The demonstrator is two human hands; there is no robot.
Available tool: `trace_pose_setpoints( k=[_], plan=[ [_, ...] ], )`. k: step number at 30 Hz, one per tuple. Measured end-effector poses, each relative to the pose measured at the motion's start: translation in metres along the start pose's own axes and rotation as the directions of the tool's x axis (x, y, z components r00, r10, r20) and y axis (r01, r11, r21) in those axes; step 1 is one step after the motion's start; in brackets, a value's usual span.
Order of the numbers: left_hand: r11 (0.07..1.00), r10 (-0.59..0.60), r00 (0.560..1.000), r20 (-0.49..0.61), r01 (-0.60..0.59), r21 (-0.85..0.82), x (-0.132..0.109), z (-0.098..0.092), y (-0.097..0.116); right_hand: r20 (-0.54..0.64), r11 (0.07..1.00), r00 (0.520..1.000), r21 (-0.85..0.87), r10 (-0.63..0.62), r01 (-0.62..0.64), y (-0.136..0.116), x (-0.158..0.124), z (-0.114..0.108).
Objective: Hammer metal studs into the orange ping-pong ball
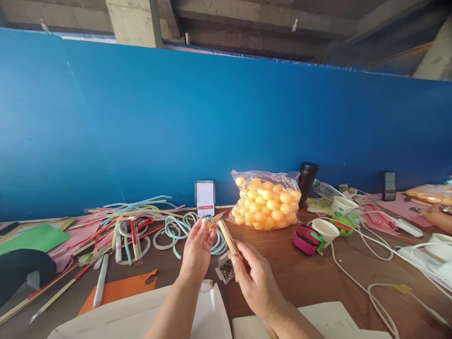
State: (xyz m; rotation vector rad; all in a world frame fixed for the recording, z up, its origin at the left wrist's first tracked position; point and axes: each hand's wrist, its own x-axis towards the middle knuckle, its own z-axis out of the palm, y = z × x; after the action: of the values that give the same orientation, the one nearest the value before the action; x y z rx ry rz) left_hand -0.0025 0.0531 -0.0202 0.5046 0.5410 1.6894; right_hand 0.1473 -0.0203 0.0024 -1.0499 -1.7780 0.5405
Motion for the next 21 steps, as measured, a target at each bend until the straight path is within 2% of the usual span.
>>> trace_pose_setpoints(
  k=[10, 16, 21],
  plan=[
    [1.000, 0.000, 1.000, -0.017, 0.000, -0.001, 0.0012, -0.0005, -0.0002, 0.077, 0.999, 0.997, 0.026, 0.029, -0.031, 0.0033, -0.0022, 0.0024],
    [1.000, 0.007, 1.000, -0.011, -0.007, 0.011, 0.0012, 0.0002, -0.0005, 0.030, 0.998, 0.998, 0.027, 0.052, -0.053, 0.0030, -0.0003, 0.0007],
    [1.000, 0.000, 1.000, -0.014, 0.000, 0.000, 0.0011, -0.0002, -0.0008, 0.074, 0.998, 0.996, 0.018, 0.050, -0.052, 0.0021, -0.0001, 0.0006]
  ],
)
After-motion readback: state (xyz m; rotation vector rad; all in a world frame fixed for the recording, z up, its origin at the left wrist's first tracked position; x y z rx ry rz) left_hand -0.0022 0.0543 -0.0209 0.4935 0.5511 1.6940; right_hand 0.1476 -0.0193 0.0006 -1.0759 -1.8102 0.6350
